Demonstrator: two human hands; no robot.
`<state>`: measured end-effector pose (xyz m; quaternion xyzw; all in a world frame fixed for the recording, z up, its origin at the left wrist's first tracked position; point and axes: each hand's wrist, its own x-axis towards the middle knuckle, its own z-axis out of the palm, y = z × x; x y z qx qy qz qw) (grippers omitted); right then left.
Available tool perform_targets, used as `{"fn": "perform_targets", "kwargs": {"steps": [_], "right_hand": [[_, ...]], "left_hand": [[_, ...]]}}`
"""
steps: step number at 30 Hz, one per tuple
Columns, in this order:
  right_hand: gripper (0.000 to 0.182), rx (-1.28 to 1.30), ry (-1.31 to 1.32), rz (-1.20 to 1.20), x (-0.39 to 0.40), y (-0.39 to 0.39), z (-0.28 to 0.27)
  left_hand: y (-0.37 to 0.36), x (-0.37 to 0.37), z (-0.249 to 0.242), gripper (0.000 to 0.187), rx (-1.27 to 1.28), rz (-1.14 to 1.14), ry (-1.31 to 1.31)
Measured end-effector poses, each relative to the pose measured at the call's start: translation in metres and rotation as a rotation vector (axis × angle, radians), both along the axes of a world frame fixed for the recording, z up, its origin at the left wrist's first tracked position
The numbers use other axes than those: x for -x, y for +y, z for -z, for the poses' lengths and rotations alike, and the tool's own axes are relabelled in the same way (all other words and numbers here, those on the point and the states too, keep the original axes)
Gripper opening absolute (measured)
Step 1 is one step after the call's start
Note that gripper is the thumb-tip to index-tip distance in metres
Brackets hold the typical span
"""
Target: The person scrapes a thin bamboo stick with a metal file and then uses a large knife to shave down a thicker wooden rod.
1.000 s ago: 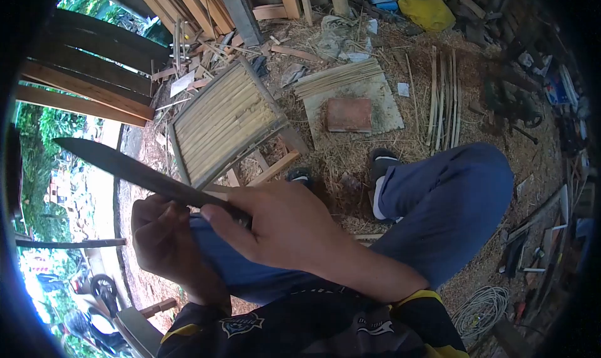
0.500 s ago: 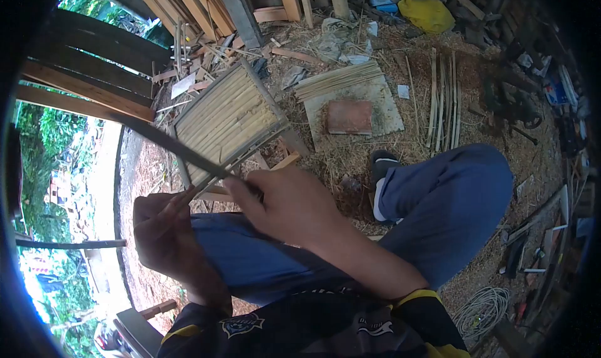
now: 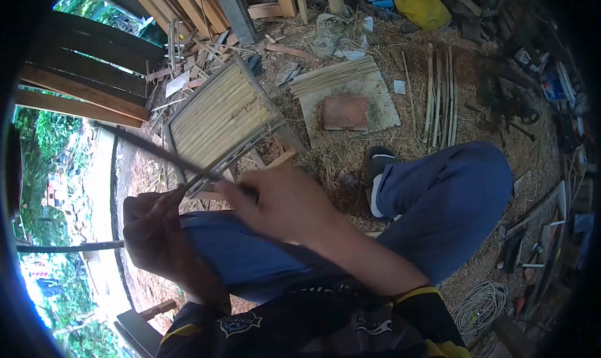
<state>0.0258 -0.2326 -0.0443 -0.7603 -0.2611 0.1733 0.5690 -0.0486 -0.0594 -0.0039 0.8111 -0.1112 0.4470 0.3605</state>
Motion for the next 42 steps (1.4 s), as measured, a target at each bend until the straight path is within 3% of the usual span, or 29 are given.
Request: {"fn": "perform_targets", "kwargs": {"steps": [3, 6, 7, 10, 13, 16, 19, 23, 28, 29, 32, 35, 38, 42], "right_hand": [[0.039, 0.042, 0.028, 0.075, -0.011, 0.006, 0.024], [0.042, -0.036, -0.051, -0.035, 0.006, -0.006, -0.016], [0.045, -0.184, -0.131, -0.033, 0.01, -0.005, -0.018], [0.046, 0.1, -0.032, 0.001, -0.009, 0.003, 0.006], [0.047, 0.198, 0.031, 0.062, -0.024, 0.002, 0.024], [0.052, 0.098, -0.046, -0.043, -0.008, -0.005, -0.001], [0.045, 0.027, -0.012, -0.046, -0.009, -0.003, 0.003], [0.044, 0.138, 0.027, 0.057, -0.029, 0.0, 0.038], [0.055, -0.069, -0.045, -0.143, -0.001, -0.011, -0.012], [0.043, -0.092, -0.109, -0.103, 0.0, -0.01, -0.008], [0.038, 0.132, 0.027, 0.024, -0.023, -0.001, 0.031], [0.038, 0.188, -0.002, -0.002, -0.028, -0.007, 0.033], [0.045, -0.032, -0.064, -0.125, -0.007, -0.01, 0.004], [0.044, 0.043, -0.031, -0.085, -0.019, -0.004, 0.025]], "left_hand": [[-0.001, -0.002, -0.002, 0.027, 0.011, 0.029, -0.019], [-0.002, 0.0, 0.004, 0.027, 0.079, 0.077, -0.014], [0.0, 0.002, 0.003, 0.026, 0.045, 0.061, 0.0], [0.0, -0.001, -0.002, 0.027, -0.01, 0.045, -0.011], [0.0, -0.004, -0.002, 0.028, -0.006, 0.065, -0.026], [-0.001, 0.0, 0.002, 0.03, 0.002, 0.065, -0.01], [0.003, -0.003, -0.002, 0.03, -0.034, 0.074, -0.005], [0.001, -0.003, -0.003, 0.028, -0.021, 0.124, -0.019], [0.008, -0.002, -0.001, 0.029, -0.052, 0.118, -0.011], [0.007, -0.002, -0.003, 0.03, -0.062, 0.115, -0.009], [0.002, -0.001, -0.005, 0.027, -0.062, 0.143, -0.003], [-0.001, 0.0, -0.004, 0.023, 0.006, 0.242, 0.011], [0.003, 0.0, -0.002, 0.022, -0.01, 0.207, -0.007], [0.008, 0.0, -0.003, 0.021, -0.066, 0.163, -0.02]]}}
